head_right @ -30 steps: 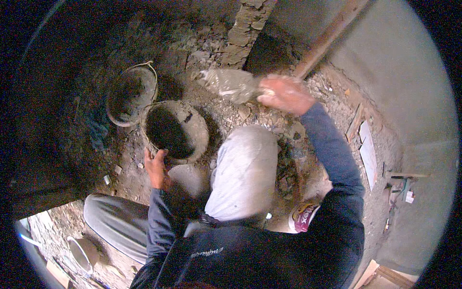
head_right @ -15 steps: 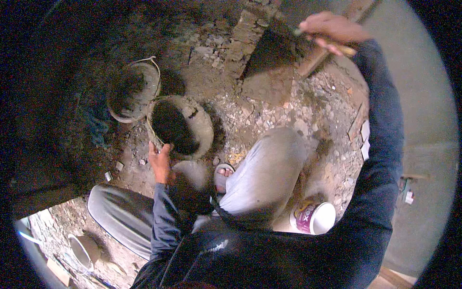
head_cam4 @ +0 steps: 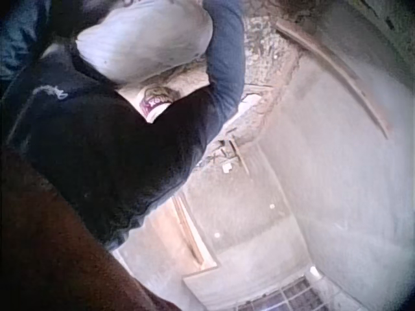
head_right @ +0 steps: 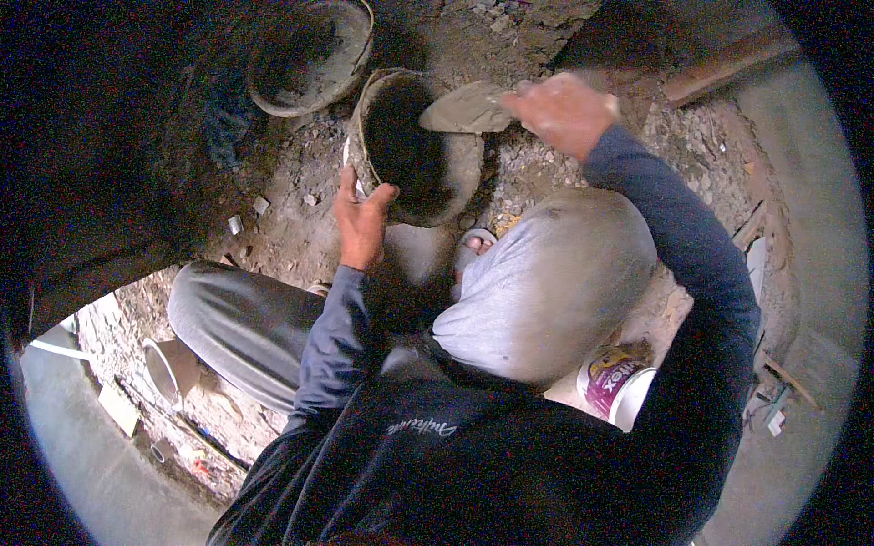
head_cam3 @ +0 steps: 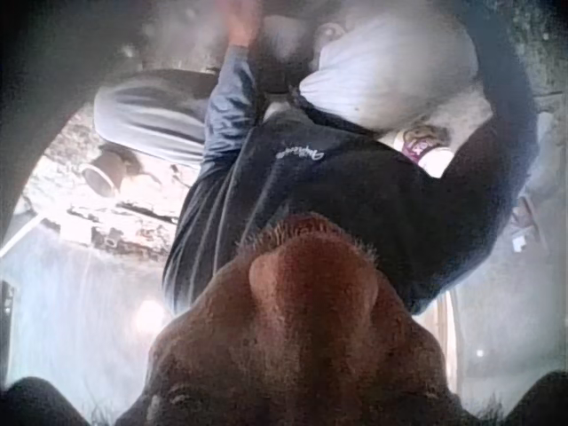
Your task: The person uses pliers to pull nails from a wooden board, then hammers a nail back in, and finally uses a trowel to apply plaster to a concrete pillar.
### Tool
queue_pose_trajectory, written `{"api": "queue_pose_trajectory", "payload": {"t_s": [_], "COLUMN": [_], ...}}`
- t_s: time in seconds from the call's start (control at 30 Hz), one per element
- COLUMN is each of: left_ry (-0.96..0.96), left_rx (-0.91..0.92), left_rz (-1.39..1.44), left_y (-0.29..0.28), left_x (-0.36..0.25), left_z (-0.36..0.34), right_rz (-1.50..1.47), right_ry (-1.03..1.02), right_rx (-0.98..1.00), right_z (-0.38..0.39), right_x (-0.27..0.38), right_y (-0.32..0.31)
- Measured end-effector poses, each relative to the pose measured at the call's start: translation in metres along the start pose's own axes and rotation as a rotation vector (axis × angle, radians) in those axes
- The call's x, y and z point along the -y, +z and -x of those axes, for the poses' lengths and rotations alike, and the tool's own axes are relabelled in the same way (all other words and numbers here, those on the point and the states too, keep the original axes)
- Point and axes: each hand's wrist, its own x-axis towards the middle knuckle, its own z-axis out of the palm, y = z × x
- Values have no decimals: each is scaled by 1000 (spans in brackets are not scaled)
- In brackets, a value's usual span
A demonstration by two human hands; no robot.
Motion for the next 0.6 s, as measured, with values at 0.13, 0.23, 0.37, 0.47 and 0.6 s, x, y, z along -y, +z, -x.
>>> {"api": "queue_pose_trajectory", "payload": {"t_s": [0.13, 0.23, 0.37, 0.47, 0.6], "left_ry": [-109, -77, -58, -119, -229], "left_rx": [-4, 14, 54, 47, 23], "left_rz": [-20, -63, -44, 141, 79], "left_y": [5, 10, 5, 6, 2], "left_x": [25, 21, 25, 22, -3], "left_z": [-2, 0, 2, 0, -7], "right_rz": [85, -117, -611, -984, -1083], "right_ry": [-120, -184, -136, 73, 263], "right_rx": [1, 124, 174, 325, 219], "right_z": [-19, -16, -2, 1, 15], "right_x": [26, 36, 46, 48, 38], "right_y": [64, 66, 58, 59, 66]}}
